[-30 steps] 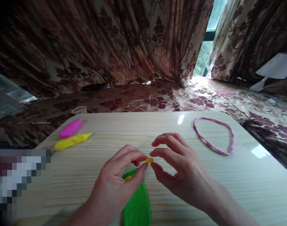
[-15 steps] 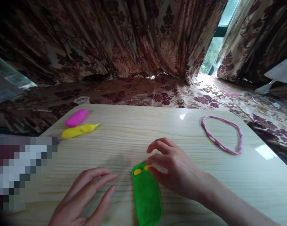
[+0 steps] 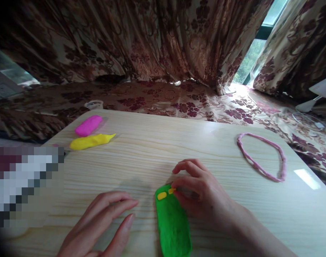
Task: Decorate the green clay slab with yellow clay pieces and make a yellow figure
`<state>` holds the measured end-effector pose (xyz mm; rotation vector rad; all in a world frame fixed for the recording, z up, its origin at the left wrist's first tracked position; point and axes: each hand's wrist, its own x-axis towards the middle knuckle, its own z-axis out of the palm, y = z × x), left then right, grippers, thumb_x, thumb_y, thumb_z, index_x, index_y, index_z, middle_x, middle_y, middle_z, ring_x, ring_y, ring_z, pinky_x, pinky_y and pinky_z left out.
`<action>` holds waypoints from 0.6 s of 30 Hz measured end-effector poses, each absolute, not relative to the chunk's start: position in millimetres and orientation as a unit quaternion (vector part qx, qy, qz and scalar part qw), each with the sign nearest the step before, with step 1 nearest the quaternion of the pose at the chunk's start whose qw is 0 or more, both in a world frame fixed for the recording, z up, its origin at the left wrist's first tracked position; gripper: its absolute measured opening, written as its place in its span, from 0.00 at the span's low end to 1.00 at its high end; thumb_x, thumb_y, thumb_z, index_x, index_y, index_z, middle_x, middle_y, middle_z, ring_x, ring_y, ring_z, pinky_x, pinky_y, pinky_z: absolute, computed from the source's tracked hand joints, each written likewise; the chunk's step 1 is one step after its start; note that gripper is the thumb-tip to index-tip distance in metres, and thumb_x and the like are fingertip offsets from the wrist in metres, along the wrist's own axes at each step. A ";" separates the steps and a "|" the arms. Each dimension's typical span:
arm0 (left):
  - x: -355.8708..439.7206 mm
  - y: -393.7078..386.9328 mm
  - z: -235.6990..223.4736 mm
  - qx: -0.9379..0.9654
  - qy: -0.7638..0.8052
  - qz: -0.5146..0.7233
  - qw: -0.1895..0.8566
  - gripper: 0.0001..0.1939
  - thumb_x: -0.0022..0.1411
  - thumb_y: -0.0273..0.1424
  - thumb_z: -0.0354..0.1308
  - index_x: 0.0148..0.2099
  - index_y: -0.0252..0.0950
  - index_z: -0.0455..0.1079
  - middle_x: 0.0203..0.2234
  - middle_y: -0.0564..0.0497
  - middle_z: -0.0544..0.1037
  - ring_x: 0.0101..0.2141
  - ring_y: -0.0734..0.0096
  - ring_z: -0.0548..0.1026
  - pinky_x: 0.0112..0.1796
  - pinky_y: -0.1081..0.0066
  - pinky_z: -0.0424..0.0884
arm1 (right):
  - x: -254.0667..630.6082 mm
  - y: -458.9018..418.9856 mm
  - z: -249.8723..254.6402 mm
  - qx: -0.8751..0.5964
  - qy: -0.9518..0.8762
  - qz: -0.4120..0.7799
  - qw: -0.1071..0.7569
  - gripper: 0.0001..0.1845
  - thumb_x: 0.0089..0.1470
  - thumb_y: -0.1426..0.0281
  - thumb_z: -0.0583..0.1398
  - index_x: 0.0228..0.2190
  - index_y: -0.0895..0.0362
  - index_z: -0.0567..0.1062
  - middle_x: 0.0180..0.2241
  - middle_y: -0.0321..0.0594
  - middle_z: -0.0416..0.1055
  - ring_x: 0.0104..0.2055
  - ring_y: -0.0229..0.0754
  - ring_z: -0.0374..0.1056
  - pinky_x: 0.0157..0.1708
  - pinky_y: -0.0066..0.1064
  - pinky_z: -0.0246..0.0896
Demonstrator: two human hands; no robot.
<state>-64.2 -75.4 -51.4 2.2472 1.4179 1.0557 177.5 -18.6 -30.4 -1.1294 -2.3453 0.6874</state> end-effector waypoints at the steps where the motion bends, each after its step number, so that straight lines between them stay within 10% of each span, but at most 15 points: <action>1: -64.0 -75.3 -51.5 0.779 0.491 0.364 0.140 0.14 0.57 0.22 0.55 0.46 0.39 0.66 0.40 0.50 0.68 0.42 0.69 0.68 0.42 0.69 0.68 | 177.6 -18.5 -30.4 -0.408 -0.849 0.249 0.223 0.07 0.55 0.72 0.58 0.36 0.51 0.74 0.45 0.41 0.64 0.50 0.43 0.58 0.46 0.35 0.60; 18: -62.7 -78.1 -51.0 0.775 0.506 0.359 0.120 0.13 0.57 0.23 0.55 0.44 0.41 0.68 0.40 0.50 0.70 0.41 0.66 0.70 0.41 0.68 0.69 | 180.0 -22.5 -25.9 -0.391 -0.867 0.225 0.211 0.11 0.53 0.74 0.58 0.39 0.53 0.74 0.44 0.44 0.66 0.51 0.46 0.58 0.47 0.39 0.60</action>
